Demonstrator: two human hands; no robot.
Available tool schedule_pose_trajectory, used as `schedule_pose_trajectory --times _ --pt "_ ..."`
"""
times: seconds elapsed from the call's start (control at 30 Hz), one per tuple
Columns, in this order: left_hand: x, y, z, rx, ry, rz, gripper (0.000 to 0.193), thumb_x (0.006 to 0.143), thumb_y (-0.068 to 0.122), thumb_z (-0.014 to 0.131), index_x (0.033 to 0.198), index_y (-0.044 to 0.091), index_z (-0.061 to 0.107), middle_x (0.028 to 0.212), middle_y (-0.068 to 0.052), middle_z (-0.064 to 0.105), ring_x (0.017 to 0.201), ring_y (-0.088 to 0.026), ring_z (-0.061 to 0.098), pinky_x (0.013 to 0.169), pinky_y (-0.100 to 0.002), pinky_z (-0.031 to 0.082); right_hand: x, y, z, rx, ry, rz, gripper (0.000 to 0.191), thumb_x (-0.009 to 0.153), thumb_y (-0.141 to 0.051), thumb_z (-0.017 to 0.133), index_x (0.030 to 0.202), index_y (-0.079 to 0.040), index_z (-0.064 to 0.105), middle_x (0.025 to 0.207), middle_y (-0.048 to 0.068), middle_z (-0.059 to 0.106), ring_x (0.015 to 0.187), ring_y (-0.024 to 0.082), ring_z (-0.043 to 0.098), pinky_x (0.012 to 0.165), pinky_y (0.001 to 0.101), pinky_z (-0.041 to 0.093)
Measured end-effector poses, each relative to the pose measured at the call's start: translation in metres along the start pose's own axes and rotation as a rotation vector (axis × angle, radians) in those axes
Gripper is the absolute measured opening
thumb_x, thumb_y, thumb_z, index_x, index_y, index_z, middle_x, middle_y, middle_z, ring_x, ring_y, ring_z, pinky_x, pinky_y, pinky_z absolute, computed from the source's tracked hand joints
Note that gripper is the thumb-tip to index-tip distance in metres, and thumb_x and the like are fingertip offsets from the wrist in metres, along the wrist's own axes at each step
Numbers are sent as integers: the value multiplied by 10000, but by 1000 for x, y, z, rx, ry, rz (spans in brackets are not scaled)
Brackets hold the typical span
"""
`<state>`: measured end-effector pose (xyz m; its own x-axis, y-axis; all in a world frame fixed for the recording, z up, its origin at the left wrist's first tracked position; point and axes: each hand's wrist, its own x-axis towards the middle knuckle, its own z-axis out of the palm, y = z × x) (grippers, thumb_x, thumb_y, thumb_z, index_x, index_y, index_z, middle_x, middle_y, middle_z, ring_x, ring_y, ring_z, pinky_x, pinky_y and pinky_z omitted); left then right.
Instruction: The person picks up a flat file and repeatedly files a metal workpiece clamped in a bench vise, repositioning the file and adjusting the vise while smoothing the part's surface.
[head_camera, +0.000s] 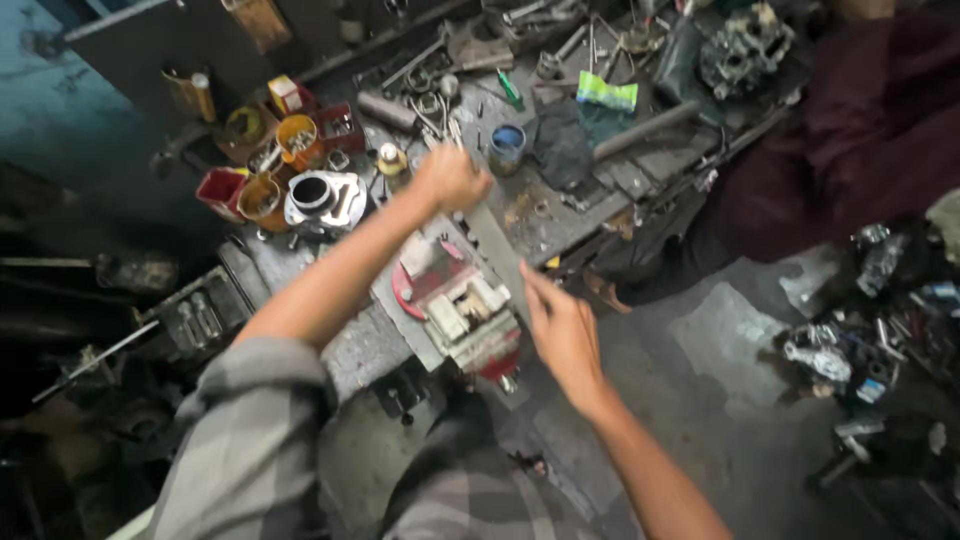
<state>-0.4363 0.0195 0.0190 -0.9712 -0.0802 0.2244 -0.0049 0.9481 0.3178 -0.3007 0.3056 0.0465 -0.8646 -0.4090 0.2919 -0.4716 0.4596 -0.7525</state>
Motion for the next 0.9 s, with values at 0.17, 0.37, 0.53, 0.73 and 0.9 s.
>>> schedule_pose_trajectory --times 0.17,0.37,0.53,0.73,0.9 --pt "-19 36 7 -24 -76 112 479 860 408 615 695 -28 727 706 -286 677 695 -430 718 727 -495 602 -34 -21 -29 107 -8 68 321 1031 -149 571 1339 -110 656 1223 210 723 1168 293 693 889 346 548" --pt "-46 31 22 -166 -118 -68 447 796 416 634 662 4 744 654 -268 670 650 -412 715 699 -495 593 -53 -20 -17 74 -31 191 353 982 -132 598 1327 -137 671 1191 206 711 1156 308 683 877 346 567" --pt "15 -2 -16 -36 32 55 408 839 360 608 709 -2 743 705 -292 666 697 -432 710 740 -485 605 19 -9 -1 2 -33 133 329 1007 -163 621 1328 -150 694 1163 229 681 1150 339 639 831 361 570" --pt "-64 55 13 -165 -100 23 396 785 357 625 689 -6 749 662 -286 675 661 -458 705 740 -521 596 -66 -34 -38 24 -69 249 390 949 -147 609 1332 -165 677 1177 191 715 1124 286 702 854 339 567" --pt "-12 10 3 -1 46 7 475 857 381 627 667 -43 728 679 -300 666 655 -455 700 675 -523 595 -10 -3 3 46 -34 153 328 1014 -158 601 1330 -132 686 1191 200 712 1161 313 674 880 350 561"
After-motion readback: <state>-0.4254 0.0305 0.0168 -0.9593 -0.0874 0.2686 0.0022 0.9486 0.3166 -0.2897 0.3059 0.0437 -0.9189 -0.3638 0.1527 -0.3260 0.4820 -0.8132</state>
